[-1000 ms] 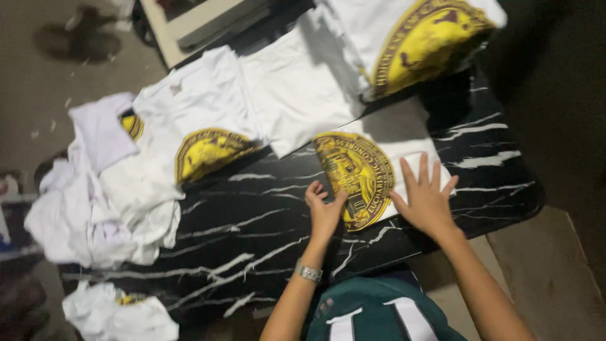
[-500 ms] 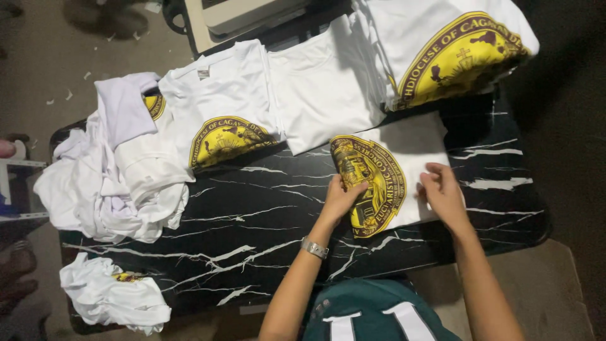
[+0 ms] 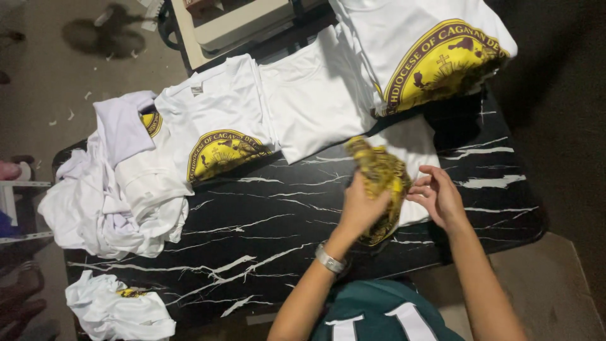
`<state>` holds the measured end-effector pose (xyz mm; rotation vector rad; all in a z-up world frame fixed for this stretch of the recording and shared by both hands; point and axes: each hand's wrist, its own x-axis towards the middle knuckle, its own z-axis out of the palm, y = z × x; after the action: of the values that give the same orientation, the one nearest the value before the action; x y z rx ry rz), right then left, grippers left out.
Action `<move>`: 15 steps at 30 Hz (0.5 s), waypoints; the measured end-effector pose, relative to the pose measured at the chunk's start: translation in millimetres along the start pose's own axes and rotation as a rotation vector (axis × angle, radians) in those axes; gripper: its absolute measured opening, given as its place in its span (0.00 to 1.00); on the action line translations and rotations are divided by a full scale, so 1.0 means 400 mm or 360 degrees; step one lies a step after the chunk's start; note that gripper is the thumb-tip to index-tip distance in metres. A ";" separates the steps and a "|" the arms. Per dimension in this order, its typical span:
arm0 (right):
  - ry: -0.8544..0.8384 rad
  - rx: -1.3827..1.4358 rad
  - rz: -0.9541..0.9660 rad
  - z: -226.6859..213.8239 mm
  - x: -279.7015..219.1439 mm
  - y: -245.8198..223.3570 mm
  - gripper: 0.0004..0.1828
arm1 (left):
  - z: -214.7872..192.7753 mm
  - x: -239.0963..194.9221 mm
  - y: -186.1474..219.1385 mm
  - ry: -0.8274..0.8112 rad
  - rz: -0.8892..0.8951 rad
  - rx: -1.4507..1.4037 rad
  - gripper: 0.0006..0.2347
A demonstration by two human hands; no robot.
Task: The person folds several white t-shirts on a black marble-patterned table. They unfold each shirt, smooth it out, fold the sides in, and then fold the bottom up to create a neat stack.
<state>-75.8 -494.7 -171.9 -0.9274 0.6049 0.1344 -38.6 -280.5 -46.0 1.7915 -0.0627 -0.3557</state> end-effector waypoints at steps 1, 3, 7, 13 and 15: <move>0.0002 0.0001 0.0001 -0.049 0.038 0.063 0.20 | 0.022 -0.019 0.040 -0.0002 -0.0001 0.0000 0.22; 0.0005 0.0377 0.0002 -0.144 0.117 0.190 0.22 | 0.063 -0.057 0.120 -0.0223 0.0467 0.0436 0.18; 0.0041 -0.0668 -0.0581 -0.223 0.002 0.336 0.21 | 0.128 -0.153 0.169 -0.0354 0.0716 0.0701 0.22; 0.0068 -0.1367 -0.1124 -0.139 -0.163 0.377 0.22 | 0.129 -0.246 0.181 -0.0427 0.0899 0.1532 0.19; 0.0002 -0.1267 -0.1073 -0.103 -0.176 0.365 0.23 | 0.106 -0.268 0.216 -0.0189 0.1024 0.1597 0.20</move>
<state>-204.7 -428.7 -255.8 -1.8552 0.1941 -0.2540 -139.4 -317.6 49.8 2.5748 -1.0279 0.0767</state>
